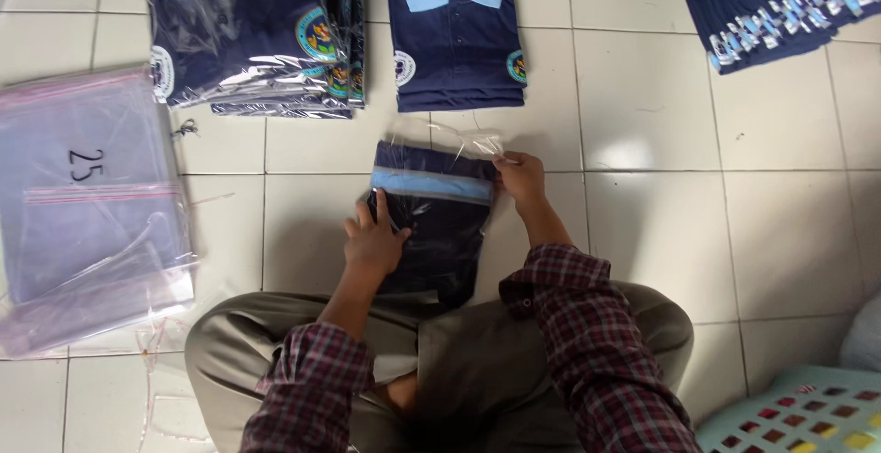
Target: The person picks up folded shirts from the floor and places them into clear plastic bags, sealing each bag after inserting a shirt.
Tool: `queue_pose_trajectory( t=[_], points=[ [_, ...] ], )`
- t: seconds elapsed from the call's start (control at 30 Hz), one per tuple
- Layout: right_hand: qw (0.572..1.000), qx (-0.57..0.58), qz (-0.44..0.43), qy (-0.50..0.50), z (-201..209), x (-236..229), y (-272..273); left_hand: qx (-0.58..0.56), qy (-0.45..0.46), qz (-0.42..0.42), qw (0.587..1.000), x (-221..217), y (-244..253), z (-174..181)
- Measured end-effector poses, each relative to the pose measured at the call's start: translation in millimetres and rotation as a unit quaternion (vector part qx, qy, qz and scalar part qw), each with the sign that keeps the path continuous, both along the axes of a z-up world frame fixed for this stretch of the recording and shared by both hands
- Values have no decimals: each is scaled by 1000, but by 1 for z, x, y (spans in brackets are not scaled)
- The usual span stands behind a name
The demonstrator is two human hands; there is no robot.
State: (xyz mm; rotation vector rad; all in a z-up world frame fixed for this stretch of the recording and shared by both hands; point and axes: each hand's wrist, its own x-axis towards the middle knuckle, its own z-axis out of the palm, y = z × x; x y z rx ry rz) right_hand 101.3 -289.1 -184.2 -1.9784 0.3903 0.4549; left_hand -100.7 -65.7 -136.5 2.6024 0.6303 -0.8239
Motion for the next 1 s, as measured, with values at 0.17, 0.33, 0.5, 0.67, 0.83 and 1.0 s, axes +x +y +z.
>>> queue_pose_trajectory(
  t=[0.17,0.33,0.5,0.67,0.83,1.0],
  points=[
    [994,105,-22,27,-47,15,3,12,-27,25,999,13,10,-19],
    [981,187,-50,12,8,5,15,23,-279,-37,959,76,-5,-6],
    [978,197,-57,25,14,4,21,-147,-427,-75,889,152,-21,-28],
    [969,237,-63,7,7,3,18,-158,-382,-138,900,198,-29,-30],
    [967,243,-75,-22,15,-2,17,-163,-283,-203,923,229,-19,-47],
    [966,251,-62,-16,29,-8,20,-377,-299,-176,858,237,-12,-29]
  ],
)
